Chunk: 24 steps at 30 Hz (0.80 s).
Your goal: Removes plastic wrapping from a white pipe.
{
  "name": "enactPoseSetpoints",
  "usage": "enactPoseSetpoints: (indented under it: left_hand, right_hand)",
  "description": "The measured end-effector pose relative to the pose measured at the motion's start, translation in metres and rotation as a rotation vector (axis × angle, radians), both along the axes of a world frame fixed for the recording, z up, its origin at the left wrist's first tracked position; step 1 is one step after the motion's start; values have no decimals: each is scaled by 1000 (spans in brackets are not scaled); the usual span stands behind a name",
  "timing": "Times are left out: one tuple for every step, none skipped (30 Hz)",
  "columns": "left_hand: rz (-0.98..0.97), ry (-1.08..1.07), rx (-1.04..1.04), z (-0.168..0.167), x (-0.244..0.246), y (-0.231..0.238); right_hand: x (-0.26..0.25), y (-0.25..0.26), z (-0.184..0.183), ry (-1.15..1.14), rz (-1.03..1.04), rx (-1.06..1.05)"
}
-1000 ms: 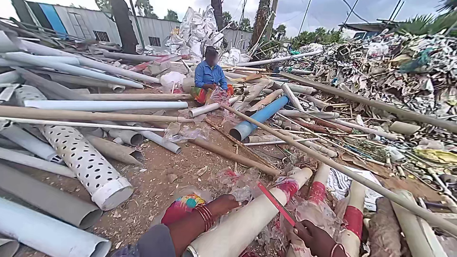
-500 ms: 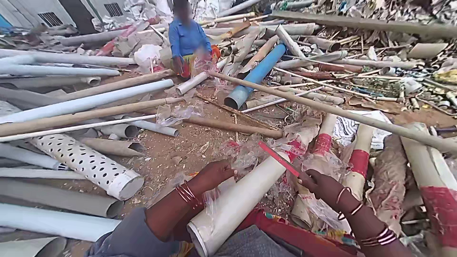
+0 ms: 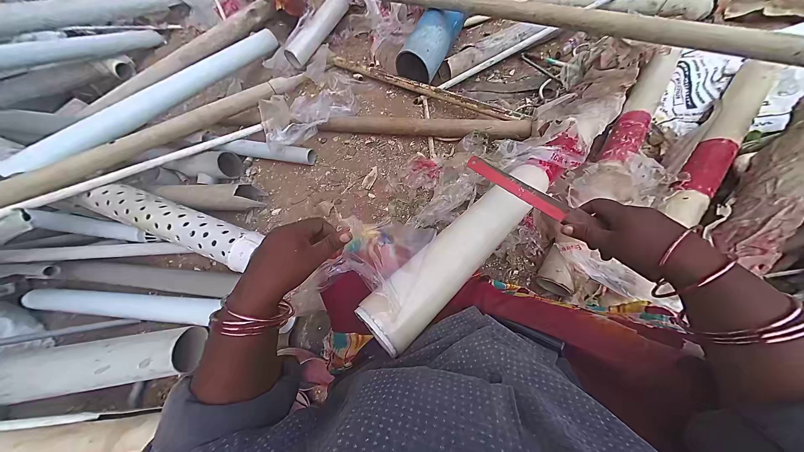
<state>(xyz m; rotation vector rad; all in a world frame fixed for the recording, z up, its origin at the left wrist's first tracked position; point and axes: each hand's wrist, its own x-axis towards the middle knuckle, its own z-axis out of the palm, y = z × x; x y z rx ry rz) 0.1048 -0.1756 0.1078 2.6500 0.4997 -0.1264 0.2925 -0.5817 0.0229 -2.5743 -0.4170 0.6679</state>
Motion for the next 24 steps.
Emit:
enactPoseSetpoints:
  left_hand:
    - [-42, 117, 11, 1, -9, 0]
    - [-90, 230, 10, 1, -18, -2]
    - [-158, 318, 10, -2, -26, -4]
    - [-237, 375, 7, -6, -34, -9]
    - [-314, 400, 5, -11, -40, -16]
    - [-369, 413, -3, -15, -45, -25]
    - [-387, 421, -18, -19, -48, -36]
    - [-381, 435, -22, -21, -48, -46]
    - [-370, 437, -14, -25, -47, -55]
    - [-354, 434, -6, -29, -43, -61]
    - [-332, 435, -14, -32, -41, -66]
    - [-321, 417, -22, -36, -39, -69]
    - [-320, 419, -35, -37, -37, -71]
    - [-333, 441, -47, -37, -34, -72]
    - [-358, 461, -62, -37, -32, -73]
    - [-387, 470, -76, -37, -31, -73]
    - [-410, 463, -79, -37, -29, -72]
    - [-422, 447, -78, -37, -28, -71]
    - [-425, 422, -77, -38, -28, -70]
    - [-418, 385, -70, -41, -29, -67]
    - [-399, 323, -60, -46, -28, -63]
    - [-359, 246, -35, -50, -27, -58]
    - [-297, 186, 0, -52, -24, -51]
    - [-229, 142, 28, -53, -20, -43]
  right_hand:
    - [0, 1, 0, 6, -3, -9]
    - [0, 2, 0, 11, -2, -19]
    - [0, 3, 0, 12, 1, -30]
    - [0, 4, 0, 15, 2, -33]
    - [0, 6, 0, 20, 9, -37]
    - [-1, 7, -1, 24, 20, -37]
    - [-3, 10, -1, 35, 32, -40]
    - [-5, 13, 2, 55, 37, -38]
    - [-6, 15, 6, 67, 49, -45]
    - [-7, 17, 10, 75, 59, -54]
    - [-7, 20, 13, 86, 65, -63]
    - [-8, 22, 14, 99, 70, -78]
    - [-8, 24, 13, 110, 74, -92]
    - [-8, 26, 12, 120, 79, -104]
    - [-9, 26, 11, 127, 84, -116]
    - [-11, 26, 10, 130, 87, -126]
    - [-11, 27, 10, 131, 87, -126]
    - [-11, 27, 9, 131, 88, -125]
    - [-12, 27, 9, 129, 93, -125]
    - [-14, 27, 8, 130, 97, -126]
    - [-15, 26, 6, 123, 100, -123]
    - [-16, 25, 4, 108, 104, -120]
    - [-18, 25, 3, 97, 106, -121]
    - [-19, 24, 2, 90, 105, -121]
